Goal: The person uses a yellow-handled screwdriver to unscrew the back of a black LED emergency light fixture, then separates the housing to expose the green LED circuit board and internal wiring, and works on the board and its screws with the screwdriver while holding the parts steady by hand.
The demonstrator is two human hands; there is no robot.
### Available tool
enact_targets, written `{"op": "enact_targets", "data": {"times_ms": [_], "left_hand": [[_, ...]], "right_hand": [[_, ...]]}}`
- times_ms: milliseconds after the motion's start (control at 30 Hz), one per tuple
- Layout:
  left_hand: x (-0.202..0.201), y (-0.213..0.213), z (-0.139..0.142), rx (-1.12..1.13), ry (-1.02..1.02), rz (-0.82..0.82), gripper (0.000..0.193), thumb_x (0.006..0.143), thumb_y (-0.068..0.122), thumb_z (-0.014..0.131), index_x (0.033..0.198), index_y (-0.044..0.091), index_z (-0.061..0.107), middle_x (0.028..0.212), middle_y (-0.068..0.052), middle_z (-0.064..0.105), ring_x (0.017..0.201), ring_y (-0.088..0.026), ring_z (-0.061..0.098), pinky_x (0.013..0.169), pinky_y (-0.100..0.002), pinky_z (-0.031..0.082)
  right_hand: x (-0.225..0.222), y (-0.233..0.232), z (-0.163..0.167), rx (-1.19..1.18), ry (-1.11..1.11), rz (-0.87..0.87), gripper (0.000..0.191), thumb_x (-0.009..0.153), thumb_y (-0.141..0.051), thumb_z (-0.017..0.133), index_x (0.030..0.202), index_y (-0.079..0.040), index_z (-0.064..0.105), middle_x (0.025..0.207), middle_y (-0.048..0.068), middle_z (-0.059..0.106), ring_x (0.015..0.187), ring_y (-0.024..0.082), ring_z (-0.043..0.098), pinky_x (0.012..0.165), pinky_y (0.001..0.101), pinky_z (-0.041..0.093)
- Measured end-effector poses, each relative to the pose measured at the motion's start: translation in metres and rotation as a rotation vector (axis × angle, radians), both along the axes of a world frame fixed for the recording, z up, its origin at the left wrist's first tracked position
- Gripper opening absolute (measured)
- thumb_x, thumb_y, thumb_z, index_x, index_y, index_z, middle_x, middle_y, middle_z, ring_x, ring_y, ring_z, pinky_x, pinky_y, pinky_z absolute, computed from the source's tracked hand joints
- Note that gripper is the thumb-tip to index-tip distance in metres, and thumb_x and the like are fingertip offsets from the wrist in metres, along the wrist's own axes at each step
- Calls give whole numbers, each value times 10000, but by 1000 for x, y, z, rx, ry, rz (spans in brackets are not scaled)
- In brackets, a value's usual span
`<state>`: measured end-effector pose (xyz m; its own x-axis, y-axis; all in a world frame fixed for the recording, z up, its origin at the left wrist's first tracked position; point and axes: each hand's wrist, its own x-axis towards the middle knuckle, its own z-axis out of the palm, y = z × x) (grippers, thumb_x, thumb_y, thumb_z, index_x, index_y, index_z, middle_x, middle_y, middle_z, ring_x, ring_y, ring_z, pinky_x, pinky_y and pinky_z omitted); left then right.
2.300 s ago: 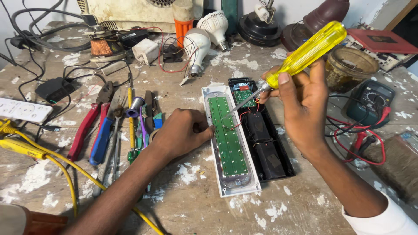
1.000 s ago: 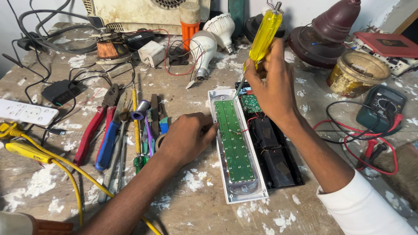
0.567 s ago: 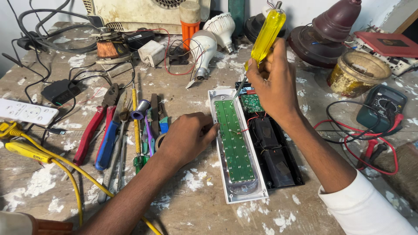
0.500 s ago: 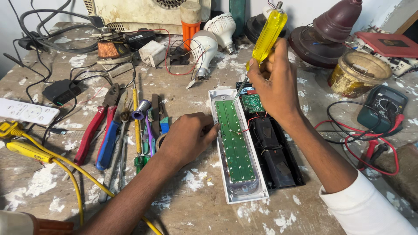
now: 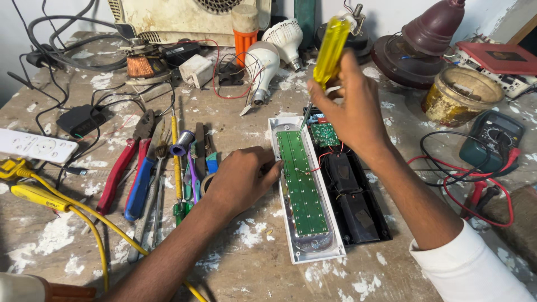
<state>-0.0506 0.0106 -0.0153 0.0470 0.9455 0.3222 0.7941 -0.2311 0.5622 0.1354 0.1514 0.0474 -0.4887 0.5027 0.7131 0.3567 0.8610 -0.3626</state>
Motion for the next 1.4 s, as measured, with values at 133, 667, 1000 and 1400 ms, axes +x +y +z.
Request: {"op": "enact_targets", "data": {"times_ms": [133,667,1000,1400], "left_hand": [[1,0,0,7,-12,-5,273,927,278,653,858,23,723,839,-198,724,767,-403,692,714,-488,541],[1,0,0,5,-3,5,274,926,277,654,848,24,727,794,-199,717,730,-402,688,695,-486,541],[0,-1,1,1,-12,-3,266,923,273,655,865,23,726,829,-196,724,757,-398,694,709,-483,541],[0,0,2,-28,-7,9,270,926,276,655,859,23,722,825,-191,725,756,-398,694,720,-479,544]], "right_hand": [[-4,-14,7,-198,9,54,312,1020,-168,704,1185,42,543,1101,190,752,982,244,790,776,358,648],[0,-12,16,-591,80,199,215,989,-39,610,1200,5,605,1119,98,729,1024,186,768,746,275,634],[-3,-7,0,-602,114,228,167,982,-122,535,1044,-2,633,958,41,734,975,150,713,903,337,557],[2,-4,3,-338,-155,-55,373,1039,-373,658,1217,-46,643,1169,94,667,1123,203,673,987,422,525]]}}
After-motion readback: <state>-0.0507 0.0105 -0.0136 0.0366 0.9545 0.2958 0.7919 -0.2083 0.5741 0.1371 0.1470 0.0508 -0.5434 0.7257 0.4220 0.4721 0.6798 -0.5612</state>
